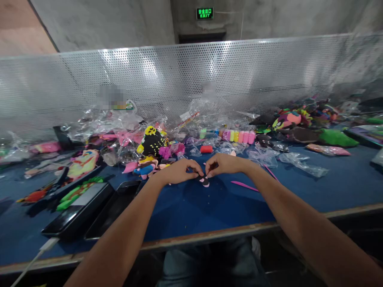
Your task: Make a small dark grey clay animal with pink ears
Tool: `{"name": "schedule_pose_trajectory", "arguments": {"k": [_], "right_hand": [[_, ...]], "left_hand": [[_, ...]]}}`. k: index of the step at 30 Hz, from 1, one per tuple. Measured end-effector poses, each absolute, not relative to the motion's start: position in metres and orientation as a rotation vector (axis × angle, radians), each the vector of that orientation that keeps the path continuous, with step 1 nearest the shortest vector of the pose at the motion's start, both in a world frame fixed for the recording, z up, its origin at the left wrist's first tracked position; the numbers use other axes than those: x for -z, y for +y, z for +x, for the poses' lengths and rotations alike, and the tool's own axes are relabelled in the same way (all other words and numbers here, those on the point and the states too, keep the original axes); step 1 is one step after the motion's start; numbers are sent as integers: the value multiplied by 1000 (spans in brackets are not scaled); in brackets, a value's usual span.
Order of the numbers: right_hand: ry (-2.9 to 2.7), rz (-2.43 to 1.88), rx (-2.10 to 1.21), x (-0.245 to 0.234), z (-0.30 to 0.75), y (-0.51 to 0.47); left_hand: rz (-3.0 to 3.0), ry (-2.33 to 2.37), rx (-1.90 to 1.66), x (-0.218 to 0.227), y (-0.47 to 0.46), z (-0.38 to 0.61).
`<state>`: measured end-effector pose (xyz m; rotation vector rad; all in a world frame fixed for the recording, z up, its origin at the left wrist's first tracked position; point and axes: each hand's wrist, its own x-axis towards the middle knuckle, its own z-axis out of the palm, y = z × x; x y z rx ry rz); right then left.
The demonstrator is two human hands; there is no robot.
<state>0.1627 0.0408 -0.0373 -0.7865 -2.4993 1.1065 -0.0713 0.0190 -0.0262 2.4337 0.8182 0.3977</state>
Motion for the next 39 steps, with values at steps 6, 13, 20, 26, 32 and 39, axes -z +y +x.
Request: {"name": "schedule_pose_trajectory", "arguments": {"k": [6,13,20,26,32,39], "right_hand": [[-2485,-848,-1090,36,165,41],[-2504,-858,-1131,35,162,38],[-2494,-862,-1077,35,159,37],[-2497,-859,-1059,35,161,38],[-2434,-953,-751,28,160,33],[-2371,-720,-646,22,149,15]], "left_hand": [[2412,843,-334,24,18,-70],[2427,871,-319,24,18,-70],[2436,870,-309,24,18,-69],[2436,855,-302,24,18,-69],[2398,872,-322,23,16,-69],[2413,1024,-338,29,22,-69]]}}
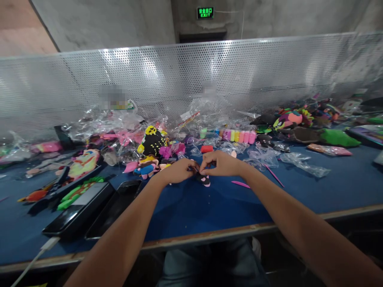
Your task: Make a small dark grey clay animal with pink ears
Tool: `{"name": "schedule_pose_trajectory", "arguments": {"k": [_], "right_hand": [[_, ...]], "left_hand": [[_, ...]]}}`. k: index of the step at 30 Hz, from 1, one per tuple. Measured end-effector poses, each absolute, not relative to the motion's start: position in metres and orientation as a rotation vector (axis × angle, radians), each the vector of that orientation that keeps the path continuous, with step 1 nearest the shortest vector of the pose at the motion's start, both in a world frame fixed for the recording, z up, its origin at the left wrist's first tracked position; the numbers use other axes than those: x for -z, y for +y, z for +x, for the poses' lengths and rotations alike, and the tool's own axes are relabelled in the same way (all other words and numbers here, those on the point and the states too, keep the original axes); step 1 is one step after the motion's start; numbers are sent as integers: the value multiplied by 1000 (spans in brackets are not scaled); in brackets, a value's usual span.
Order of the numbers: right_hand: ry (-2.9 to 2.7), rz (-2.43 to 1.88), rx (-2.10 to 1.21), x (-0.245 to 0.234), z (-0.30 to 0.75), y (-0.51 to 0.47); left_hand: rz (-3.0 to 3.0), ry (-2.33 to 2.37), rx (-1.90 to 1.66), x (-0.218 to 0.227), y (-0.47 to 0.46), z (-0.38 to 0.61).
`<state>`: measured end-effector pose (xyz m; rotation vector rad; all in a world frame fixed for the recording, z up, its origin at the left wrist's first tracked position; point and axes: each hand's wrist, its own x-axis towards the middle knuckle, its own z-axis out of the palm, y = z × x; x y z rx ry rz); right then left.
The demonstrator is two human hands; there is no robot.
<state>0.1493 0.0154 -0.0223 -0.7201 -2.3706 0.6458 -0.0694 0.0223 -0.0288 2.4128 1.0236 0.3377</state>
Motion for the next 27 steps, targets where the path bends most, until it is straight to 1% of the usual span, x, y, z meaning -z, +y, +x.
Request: {"name": "schedule_pose_trajectory", "arguments": {"k": [3,8,17,27], "right_hand": [[-2446,-666,-648,25,144,13],[-2503,-729,-643,28,138,13],[-2566,-768,-578,32,139,19],[-2608,-854,-544,22,141,12]], "left_hand": [[2437,1006,-345,31,25,-70],[2386,915,-413,33,26,-70],[2483,969,-330,27,22,-68],[2493,924,-306,28,23,-69]]}}
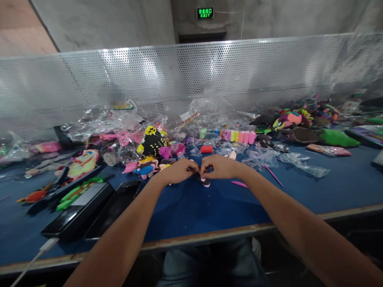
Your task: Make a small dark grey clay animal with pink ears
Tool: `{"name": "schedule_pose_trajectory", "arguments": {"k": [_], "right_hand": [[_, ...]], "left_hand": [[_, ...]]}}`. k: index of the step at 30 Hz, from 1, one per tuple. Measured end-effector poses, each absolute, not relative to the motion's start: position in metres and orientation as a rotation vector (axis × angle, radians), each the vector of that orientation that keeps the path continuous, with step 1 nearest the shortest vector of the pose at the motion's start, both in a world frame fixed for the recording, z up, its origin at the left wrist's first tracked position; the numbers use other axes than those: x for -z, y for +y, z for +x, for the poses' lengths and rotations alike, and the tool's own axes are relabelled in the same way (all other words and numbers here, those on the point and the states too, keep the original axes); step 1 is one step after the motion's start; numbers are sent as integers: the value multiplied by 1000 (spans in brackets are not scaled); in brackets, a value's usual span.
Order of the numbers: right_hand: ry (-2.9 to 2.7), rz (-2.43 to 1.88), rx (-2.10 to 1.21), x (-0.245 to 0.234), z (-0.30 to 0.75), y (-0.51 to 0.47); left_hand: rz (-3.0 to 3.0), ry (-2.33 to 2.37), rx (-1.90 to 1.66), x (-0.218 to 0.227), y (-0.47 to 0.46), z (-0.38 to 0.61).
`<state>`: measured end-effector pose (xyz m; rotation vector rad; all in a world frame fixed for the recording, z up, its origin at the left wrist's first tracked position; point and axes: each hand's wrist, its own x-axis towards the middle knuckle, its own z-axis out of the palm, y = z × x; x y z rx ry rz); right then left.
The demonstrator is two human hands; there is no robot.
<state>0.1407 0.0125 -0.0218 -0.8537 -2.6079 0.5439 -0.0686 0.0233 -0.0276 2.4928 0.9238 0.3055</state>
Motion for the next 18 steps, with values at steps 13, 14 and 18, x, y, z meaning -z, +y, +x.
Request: {"name": "schedule_pose_trajectory", "arguments": {"k": [13,14,18], "right_hand": [[-2600,-839,-583,24,141,13],[-2603,-847,-580,24,141,13],[-2596,-830,-587,23,143,15]], "left_hand": [[2465,904,-337,29,25,-69],[2466,902,-334,30,25,-69],[2475,937,-313,30,25,-69]]}}
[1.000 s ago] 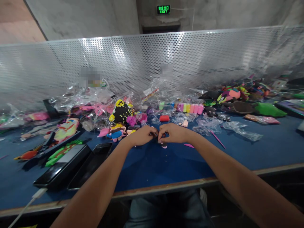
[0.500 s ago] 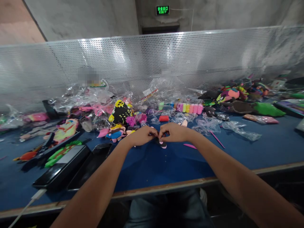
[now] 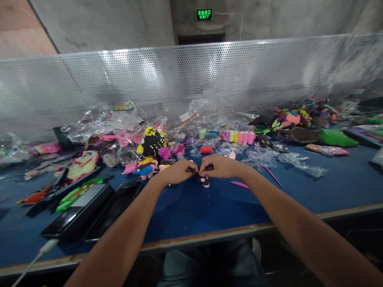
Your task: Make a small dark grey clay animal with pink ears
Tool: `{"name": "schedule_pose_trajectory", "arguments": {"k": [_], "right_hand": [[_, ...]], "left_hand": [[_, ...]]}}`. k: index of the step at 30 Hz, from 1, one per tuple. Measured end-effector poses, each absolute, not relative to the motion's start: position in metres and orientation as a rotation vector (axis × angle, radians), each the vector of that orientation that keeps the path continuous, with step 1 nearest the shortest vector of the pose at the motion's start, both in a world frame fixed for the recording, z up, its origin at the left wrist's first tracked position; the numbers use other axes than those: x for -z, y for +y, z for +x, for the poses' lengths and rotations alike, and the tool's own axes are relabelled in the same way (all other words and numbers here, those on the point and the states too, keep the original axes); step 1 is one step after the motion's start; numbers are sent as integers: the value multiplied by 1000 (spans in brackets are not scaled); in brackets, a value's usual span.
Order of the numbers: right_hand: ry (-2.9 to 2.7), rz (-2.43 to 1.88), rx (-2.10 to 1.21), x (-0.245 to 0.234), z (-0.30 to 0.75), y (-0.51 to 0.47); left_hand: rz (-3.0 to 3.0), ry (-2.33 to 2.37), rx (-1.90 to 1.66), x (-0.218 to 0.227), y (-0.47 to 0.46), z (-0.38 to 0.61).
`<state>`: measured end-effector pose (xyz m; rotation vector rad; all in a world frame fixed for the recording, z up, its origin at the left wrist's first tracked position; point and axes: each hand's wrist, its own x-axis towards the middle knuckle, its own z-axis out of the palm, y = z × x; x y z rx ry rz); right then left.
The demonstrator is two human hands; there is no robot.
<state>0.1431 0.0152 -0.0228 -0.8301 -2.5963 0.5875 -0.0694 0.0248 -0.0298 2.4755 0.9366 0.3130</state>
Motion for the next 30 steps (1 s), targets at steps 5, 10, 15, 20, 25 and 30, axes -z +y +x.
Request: {"name": "schedule_pose_trajectory", "arguments": {"k": [5,10,15,20,25,30], "right_hand": [[-2554,-911,-543,23,159,26],[-2655,-1024,-686,24,171,35],[-2652,-1005,-767,28,168,37],[-2598,-923,-852,29,166,36],[-2584,-912,-873,28,166,35],[-2615,-976,-724,26,168,35]], "left_hand": [[2406,955,-328,28,22,-70],[2406,901,-348,28,22,-69],[2401,924,-333,27,22,-69],[2397,940,-314,28,22,-69],[2382,939,-318,29,22,-70],[2395,962,-330,26,19,-70]]}}
